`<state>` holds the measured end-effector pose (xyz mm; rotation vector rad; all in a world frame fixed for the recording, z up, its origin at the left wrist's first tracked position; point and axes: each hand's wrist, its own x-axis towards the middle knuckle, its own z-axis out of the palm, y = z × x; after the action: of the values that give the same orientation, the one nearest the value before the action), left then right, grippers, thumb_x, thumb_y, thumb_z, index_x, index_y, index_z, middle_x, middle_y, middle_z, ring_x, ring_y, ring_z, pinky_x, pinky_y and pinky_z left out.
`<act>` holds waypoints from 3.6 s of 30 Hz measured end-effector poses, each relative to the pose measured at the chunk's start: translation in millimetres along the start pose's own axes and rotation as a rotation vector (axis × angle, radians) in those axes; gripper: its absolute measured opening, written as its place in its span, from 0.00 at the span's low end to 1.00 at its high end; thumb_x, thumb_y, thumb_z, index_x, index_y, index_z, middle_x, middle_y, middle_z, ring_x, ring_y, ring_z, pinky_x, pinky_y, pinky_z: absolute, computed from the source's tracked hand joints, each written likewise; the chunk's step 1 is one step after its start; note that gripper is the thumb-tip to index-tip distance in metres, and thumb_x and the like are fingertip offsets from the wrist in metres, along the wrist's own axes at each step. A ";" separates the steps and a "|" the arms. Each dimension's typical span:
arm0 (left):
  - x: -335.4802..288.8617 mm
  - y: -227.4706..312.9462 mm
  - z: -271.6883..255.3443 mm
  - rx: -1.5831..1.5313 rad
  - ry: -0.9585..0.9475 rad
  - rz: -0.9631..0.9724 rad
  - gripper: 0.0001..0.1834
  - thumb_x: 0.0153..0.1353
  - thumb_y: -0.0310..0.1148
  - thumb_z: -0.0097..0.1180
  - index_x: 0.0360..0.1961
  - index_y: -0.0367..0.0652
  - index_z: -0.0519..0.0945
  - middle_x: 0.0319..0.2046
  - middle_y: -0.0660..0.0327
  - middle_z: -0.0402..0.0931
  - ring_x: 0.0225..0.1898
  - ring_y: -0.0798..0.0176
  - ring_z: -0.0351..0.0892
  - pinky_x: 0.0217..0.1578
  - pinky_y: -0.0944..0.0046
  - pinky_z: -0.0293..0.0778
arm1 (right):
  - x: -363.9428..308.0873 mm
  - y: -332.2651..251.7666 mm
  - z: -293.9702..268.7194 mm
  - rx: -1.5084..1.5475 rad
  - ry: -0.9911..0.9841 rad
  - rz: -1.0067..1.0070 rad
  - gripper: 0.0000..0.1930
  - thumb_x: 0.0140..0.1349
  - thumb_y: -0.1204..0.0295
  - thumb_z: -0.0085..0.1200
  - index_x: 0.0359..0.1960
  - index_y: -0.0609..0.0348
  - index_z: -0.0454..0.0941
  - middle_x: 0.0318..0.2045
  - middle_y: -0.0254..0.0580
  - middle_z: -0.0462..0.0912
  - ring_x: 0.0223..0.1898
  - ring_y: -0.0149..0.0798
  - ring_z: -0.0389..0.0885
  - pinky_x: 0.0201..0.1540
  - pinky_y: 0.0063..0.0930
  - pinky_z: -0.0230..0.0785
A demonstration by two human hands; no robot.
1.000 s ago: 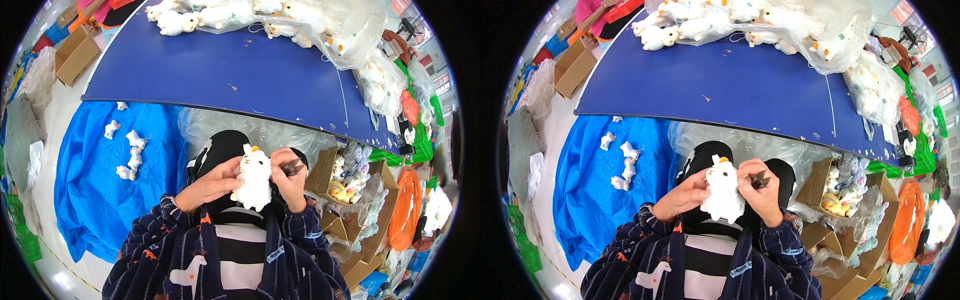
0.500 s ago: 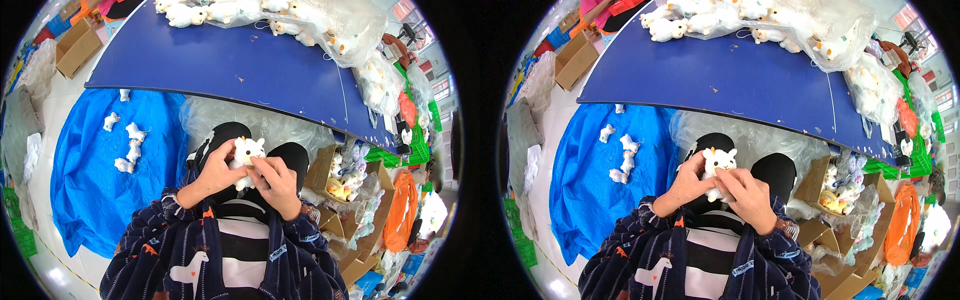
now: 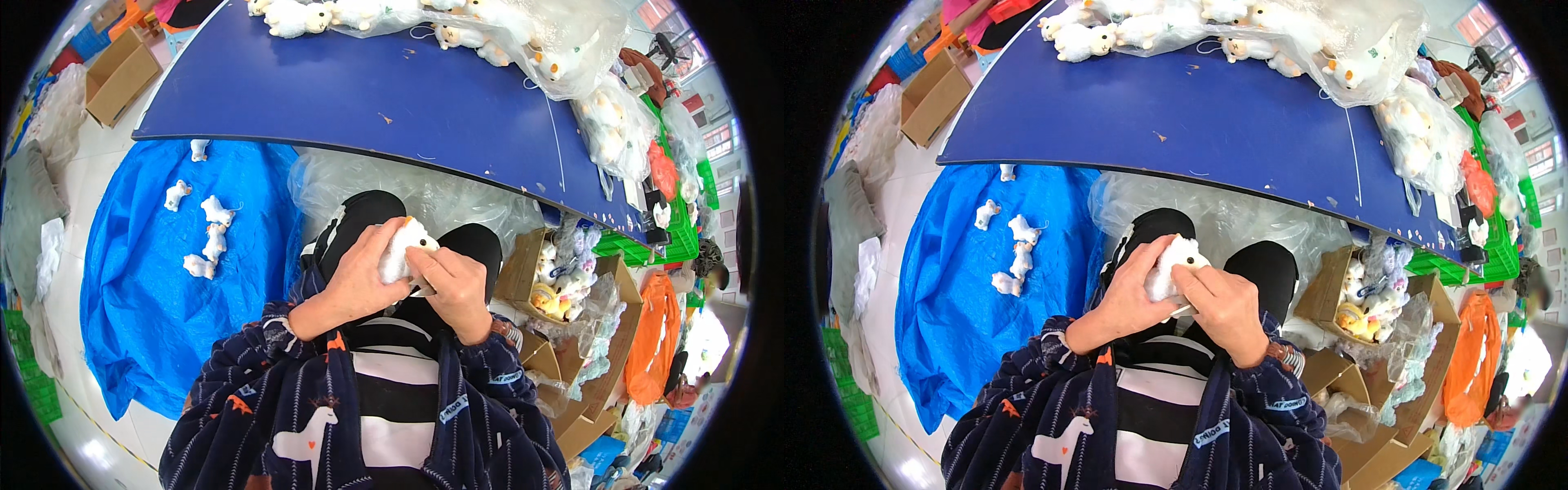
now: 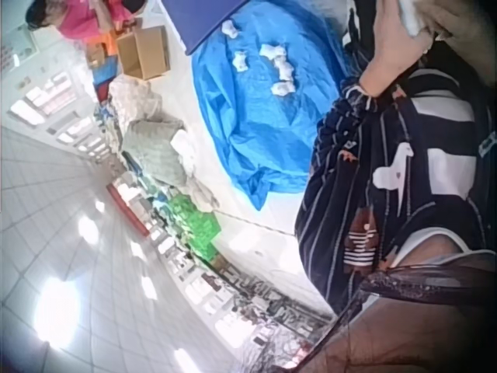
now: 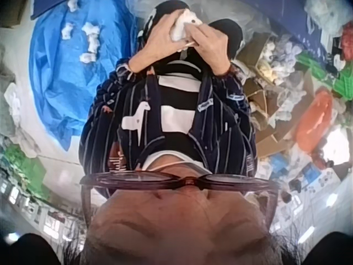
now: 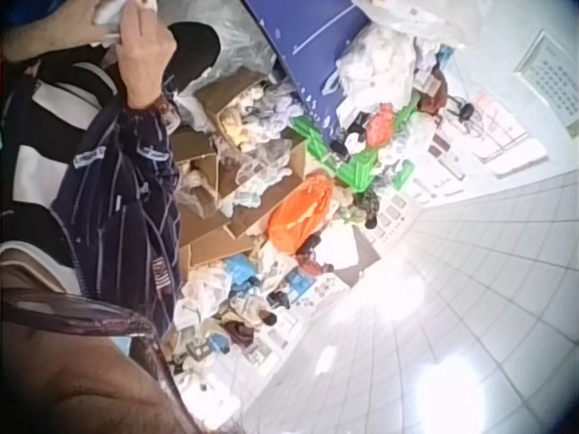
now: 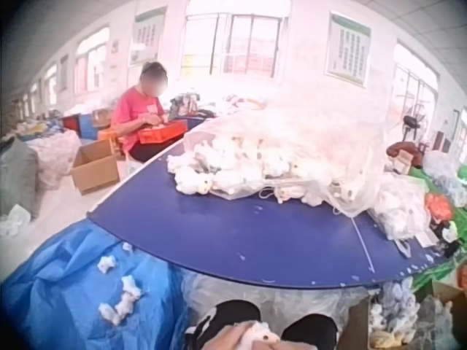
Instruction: The person sits on the floor and uses scissors to trim loose threads and fluff on small white stuffed toys. They handle each toy individually, snipping stray fibers, then place the finished items into a plastic bag and later into a cardboard box.
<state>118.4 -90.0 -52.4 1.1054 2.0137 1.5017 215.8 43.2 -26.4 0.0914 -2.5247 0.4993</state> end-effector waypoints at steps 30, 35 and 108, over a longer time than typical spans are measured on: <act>2.9 -7.7 -1.9 0.067 0.010 -0.108 0.38 0.43 0.34 0.60 0.56 0.36 0.62 0.41 0.50 0.66 0.42 0.51 0.72 0.43 0.61 0.70 | -11.1 -4.0 18.3 -0.155 0.086 0.132 0.19 0.45 0.74 0.62 0.42 0.60 0.77 0.29 0.39 0.75 0.24 0.35 0.74 0.25 0.23 0.69; 2.8 -27.5 -1.3 -0.338 -0.021 -0.113 0.37 0.46 0.30 0.61 0.58 0.33 0.59 0.46 0.53 0.68 0.47 0.59 0.71 0.48 0.64 0.68 | -11.9 1.3 -0.3 0.338 0.216 0.466 0.17 0.48 0.78 0.59 0.43 0.64 0.75 0.28 0.39 0.74 0.23 0.30 0.71 0.26 0.19 0.64; 2.1 -36.2 -1.2 -1.063 0.199 -0.295 0.17 0.58 0.27 0.51 0.49 0.35 0.69 0.41 0.61 0.74 0.42 0.67 0.74 0.43 0.67 0.70 | -11.5 -6.6 31.0 0.411 0.004 0.224 0.15 0.42 0.81 0.59 0.34 0.60 0.72 0.23 0.41 0.73 0.20 0.38 0.77 0.22 0.25 0.69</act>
<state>103.3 -93.2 -85.2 0.2146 1.0569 2.1177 210.7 25.1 -54.4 -0.0399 -2.4036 1.1018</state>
